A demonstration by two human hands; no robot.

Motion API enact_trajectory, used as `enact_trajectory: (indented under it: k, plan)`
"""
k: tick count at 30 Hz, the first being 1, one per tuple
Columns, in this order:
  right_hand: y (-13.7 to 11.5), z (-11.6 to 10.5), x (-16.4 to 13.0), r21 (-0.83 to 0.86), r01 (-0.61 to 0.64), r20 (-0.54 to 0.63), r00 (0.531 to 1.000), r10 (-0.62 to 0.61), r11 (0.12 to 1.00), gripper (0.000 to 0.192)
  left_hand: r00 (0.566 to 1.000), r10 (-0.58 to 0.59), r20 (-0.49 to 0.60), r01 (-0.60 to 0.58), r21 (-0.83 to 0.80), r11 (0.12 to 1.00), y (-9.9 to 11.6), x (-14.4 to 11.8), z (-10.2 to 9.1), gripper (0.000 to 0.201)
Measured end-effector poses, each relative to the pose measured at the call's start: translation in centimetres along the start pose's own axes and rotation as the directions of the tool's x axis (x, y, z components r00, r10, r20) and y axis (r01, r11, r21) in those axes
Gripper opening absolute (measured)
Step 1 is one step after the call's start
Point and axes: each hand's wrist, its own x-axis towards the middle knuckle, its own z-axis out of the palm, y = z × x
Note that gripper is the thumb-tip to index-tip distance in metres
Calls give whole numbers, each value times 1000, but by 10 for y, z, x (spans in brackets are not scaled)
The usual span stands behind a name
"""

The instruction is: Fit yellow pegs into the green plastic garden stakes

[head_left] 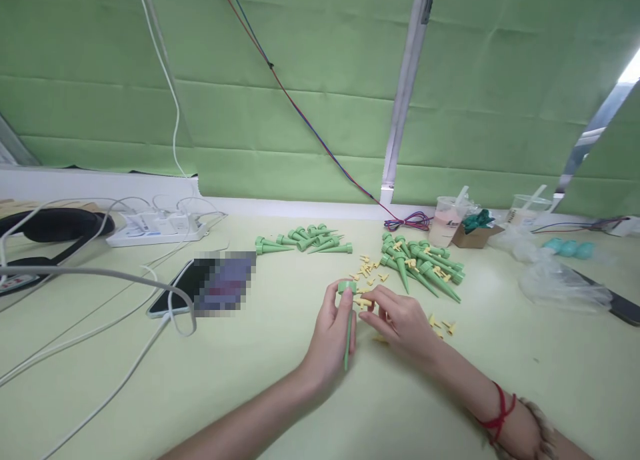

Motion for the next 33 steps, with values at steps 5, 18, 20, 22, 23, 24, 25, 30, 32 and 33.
enact_trajectory:
  k: [5, 18, 20, 22, 23, 24, 25, 30, 32, 33]
  plan:
    - [2, -1, 2, -199, 110, -11, 993, -114, 974, 40, 999, 46, 1, -46, 36, 998, -2, 0, 1, 40]
    - [-11, 1, -3, 137, -127, 21, 992, 126, 982, 36, 982, 173, 69, -186, 282, 941, -9, 1, -9, 41]
    - [-13, 1, -3, 204, -168, 39, 986, 164, 964, 36, 977, 198, 85, -215, 310, 926, -10, 3, -12, 42]
    - [-15, 1, -4, 320, -222, 73, 975, 210, 921, 39, 972, 213, 101, -235, 344, 909, -11, 4, -14, 42]
    - [-16, 1, -4, 390, -255, 102, 967, 233, 885, 42, 969, 221, 113, -248, 368, 896, -11, 4, -14, 42]
    - [-17, 2, -4, 459, -289, 136, 957, 255, 840, 44, 964, 234, 127, -265, 395, 880, -12, 5, -15, 41]
    - [-19, 2, -4, 520, -324, 171, 946, 275, 790, 47, 958, 249, 141, -286, 424, 860, -12, 5, -17, 41]
    - [-24, -2, -2, 708, -468, 364, 884, 294, 529, 53, 924, 319, 210, -382, 532, 756, -16, 11, -24, 41]
    - [-24, -4, -1, 749, -544, 485, 839, 245, 378, 52, 915, 332, 231, -404, 553, 728, -17, 13, -26, 41]
    - [-24, -6, 0, 760, -583, 542, 812, 217, 287, 50, 911, 336, 239, -412, 560, 719, -18, 14, -27, 41]
